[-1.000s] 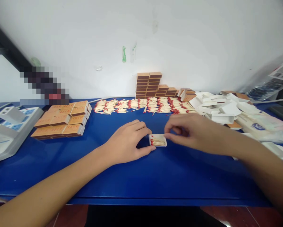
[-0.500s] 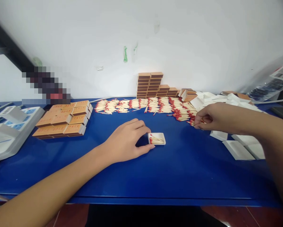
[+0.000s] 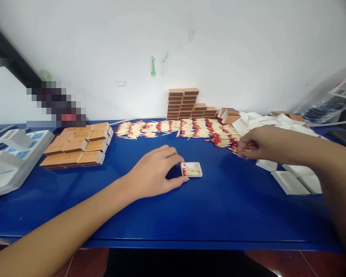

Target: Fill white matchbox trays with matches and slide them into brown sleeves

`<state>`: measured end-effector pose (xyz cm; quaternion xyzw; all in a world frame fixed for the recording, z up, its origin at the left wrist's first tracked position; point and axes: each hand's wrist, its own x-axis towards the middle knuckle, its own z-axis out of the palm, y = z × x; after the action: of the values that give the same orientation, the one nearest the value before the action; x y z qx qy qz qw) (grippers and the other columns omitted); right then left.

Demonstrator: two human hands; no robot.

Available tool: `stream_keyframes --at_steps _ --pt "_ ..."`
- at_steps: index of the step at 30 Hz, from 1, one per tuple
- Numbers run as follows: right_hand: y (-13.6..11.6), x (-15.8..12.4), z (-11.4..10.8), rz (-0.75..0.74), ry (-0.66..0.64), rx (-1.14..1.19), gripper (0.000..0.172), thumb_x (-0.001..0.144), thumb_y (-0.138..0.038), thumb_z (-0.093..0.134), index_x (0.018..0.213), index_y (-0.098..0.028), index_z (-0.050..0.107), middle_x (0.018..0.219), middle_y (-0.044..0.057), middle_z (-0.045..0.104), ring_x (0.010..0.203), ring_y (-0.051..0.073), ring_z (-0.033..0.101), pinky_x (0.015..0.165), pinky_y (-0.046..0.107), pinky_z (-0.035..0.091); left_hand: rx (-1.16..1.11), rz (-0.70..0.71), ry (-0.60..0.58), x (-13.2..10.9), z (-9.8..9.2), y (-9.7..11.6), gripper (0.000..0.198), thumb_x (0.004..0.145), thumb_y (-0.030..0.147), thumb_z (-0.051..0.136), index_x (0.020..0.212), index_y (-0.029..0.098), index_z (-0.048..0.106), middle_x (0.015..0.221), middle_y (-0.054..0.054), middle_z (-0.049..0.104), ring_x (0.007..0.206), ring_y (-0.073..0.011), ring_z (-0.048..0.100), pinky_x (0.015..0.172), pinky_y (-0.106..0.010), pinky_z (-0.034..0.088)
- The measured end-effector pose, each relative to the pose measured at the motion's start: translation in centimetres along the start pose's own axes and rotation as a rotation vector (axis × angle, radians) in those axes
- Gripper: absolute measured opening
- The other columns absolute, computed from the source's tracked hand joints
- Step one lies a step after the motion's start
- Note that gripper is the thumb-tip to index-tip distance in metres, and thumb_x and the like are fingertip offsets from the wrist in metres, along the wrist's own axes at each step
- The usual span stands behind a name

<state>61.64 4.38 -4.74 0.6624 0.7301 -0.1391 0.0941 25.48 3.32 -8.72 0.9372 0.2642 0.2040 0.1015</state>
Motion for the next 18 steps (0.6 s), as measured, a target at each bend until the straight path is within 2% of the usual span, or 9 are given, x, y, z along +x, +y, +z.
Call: stream_keyframes --at_steps 5,9,15,18 --pt "-0.05 0.02 -0.12 -0.02 0.025 -0.042 0.028 0.088 -0.048 0.065 0.082 -0.022 0.075 0.073 0.005 0.071 0.067 0.022 0.058 0.064 0.036 0.037 0.007 -0.007 0.006 -0.11 -0.12 0.07 0.028 0.102 0.042 0.077 0.117 0.018 0.074 0.106 -0.008 0.074 0.101 -0.0253 0.069 0.087 -0.039 0.058" --pt "-0.07 0.12 0.11 -0.005 0.008 0.006 0.026 0.086 -0.047 0.067 0.084 -0.023 0.078 0.074 0.004 0.071 0.069 0.022 0.061 0.065 0.036 0.04 0.006 -0.002 0.003 -0.15 -0.14 0.09 0.028 0.102 0.042 0.077 0.117 0.018 0.074 0.106 -0.008 0.073 0.101 -0.0255 0.069 0.088 -0.039 0.058" --pt "-0.31 0.1 0.11 0.004 0.053 0.005 0.03 0.085 -0.049 0.069 0.091 -0.022 0.081 0.074 0.006 0.073 0.066 0.023 0.061 0.064 0.037 0.039 0.01 0.0 0.004 -0.19 -0.14 0.08 0.028 0.102 0.041 0.078 0.116 0.016 0.074 0.106 -0.008 0.073 0.101 -0.026 0.068 0.087 -0.04 0.057" --pt "-0.17 0.17 0.23 -0.005 0.065 0.037 0.031 0.083 -0.051 0.07 0.088 -0.022 0.081 0.073 0.006 0.073 0.065 0.023 0.061 0.063 0.036 0.04 0.01 0.003 0.0 -0.18 -0.06 0.03 0.029 0.101 0.041 0.078 0.116 0.016 0.075 0.106 -0.008 0.073 0.1 -0.026 0.068 0.087 -0.04 0.057"
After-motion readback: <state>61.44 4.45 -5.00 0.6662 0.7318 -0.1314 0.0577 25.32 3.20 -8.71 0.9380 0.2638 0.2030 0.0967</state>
